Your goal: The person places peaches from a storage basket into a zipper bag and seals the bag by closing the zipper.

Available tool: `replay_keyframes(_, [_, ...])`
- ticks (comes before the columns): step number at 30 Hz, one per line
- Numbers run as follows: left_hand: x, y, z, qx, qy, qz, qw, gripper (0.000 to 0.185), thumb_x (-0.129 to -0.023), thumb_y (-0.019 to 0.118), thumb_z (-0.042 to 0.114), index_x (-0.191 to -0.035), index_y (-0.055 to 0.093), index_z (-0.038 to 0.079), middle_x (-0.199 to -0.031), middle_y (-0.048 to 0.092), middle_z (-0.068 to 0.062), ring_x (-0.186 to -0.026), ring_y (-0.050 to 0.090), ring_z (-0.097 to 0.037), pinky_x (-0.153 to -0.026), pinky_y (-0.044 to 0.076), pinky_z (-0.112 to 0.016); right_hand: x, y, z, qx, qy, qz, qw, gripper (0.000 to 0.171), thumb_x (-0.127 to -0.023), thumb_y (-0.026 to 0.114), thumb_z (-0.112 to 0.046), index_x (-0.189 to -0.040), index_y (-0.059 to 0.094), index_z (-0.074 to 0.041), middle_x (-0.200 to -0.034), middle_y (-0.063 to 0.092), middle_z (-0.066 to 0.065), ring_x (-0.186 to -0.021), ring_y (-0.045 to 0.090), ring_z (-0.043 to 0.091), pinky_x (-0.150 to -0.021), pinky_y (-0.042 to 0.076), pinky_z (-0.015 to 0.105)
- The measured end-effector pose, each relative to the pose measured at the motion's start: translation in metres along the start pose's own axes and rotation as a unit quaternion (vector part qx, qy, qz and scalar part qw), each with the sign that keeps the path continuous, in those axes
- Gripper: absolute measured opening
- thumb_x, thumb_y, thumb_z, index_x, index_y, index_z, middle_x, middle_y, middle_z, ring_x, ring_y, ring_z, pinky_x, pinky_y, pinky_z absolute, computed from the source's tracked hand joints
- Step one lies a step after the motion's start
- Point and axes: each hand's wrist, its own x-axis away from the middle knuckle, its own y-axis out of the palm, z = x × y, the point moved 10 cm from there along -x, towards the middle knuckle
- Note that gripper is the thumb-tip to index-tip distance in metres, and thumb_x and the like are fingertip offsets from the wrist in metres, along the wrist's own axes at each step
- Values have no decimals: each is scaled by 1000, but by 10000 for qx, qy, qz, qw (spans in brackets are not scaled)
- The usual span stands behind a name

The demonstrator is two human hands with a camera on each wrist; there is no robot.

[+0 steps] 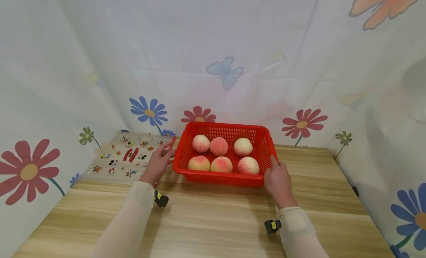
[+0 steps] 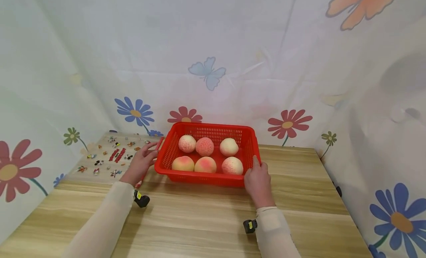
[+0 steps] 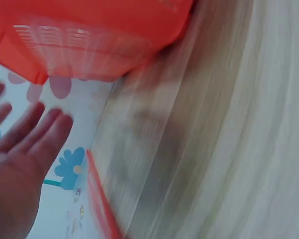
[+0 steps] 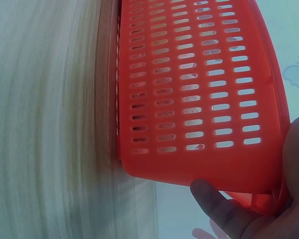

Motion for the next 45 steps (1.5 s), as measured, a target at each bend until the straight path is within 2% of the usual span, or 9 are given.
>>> replay_keyframes(4, [-1,-18,0,-1007,165,607,9929,44,-101,50,21,-144,45,16,-131,59,-20,-118,59,-34,-96,51,-49,0,-1,0,25,14,33,10000,57,-97,43,-12,-151,29,-2,-130,46,31,-108,57,46,-87,52,58])
replay_keyframes(7, [1,-27,-3,-1843,83,947,9783,43,-99,50,20,-141,48,13,-126,61,-18,-114,59,-33,-94,51,-48,1,-2,-1,34,11,32,10000,57,-97,43,-12,-151,29,-2,-130,46,31,-108,57,46,-86,52,58])
replay_keyframes(9, [0,-30,-5,-2148,49,1081,9707,42,-98,51,18,-139,50,9,-123,61,-20,-112,59,-34,-93,51,-49,1,-2,-1,28,4,22,10000,57,-97,43,-12,-151,28,-2,-130,46,31,-108,57,46,-86,51,58])
replay_keyframes(14, [-1,-34,-7,-2806,2,1163,9528,42,-95,57,16,-135,52,2,-125,59,-26,-113,57,-39,-94,50,-52,2,-1,-1,25,3,6,10000,57,-97,44,-12,-151,29,-1,-130,46,31,-108,57,46,-86,51,58])
replay_keyframes(19, [-8,-36,-21,-3393,-314,928,9356,46,-93,57,16,-133,52,-5,-128,56,-29,-114,57,-42,-94,50,-54,2,0,0,7,61,-32,10000,57,-97,43,-13,-151,28,-2,-130,46,31,-108,57,46,-86,52,57])
replay_keyframes(25, [-13,-38,-37,-3548,-774,665,9294,50,-88,63,15,-131,52,-8,-133,53,-29,-120,52,-43,-103,44,-53,2,1,0,36,42,-33,10000,57,-97,44,-12,-151,28,-2,-130,47,31,-109,56,45,-87,51,57])
replay_keyframes(34, [-13,-37,-36,-3684,-1051,504,9223,46,-89,60,11,-130,52,-8,-133,54,-27,-117,55,-40,-102,45,-51,1,1,0,53,57,-23,10000,57,-97,45,-13,-151,28,-3,-130,47,30,-109,56,45,-88,51,57])
replay_keyframes(38, [-14,-35,-33,-3789,-1034,405,9188,44,-90,62,14,-127,54,-9,-128,58,-27,-112,58,-39,-99,47,-51,0,1,1,40,99,-45,9999,58,-97,45,-13,-152,27,-4,-132,45,30,-111,55,45,-88,51,57])
replay_keyframes(45, [-15,-33,-31,-3837,-920,371,9181,42,-88,61,13,-123,56,-10,-122,61,-28,-108,60,-40,-96,50,-51,0,0,0,66,66,-17,10000,58,-97,45,-13,-152,27,-3,-132,45,30,-111,55,45,-89,51,57])
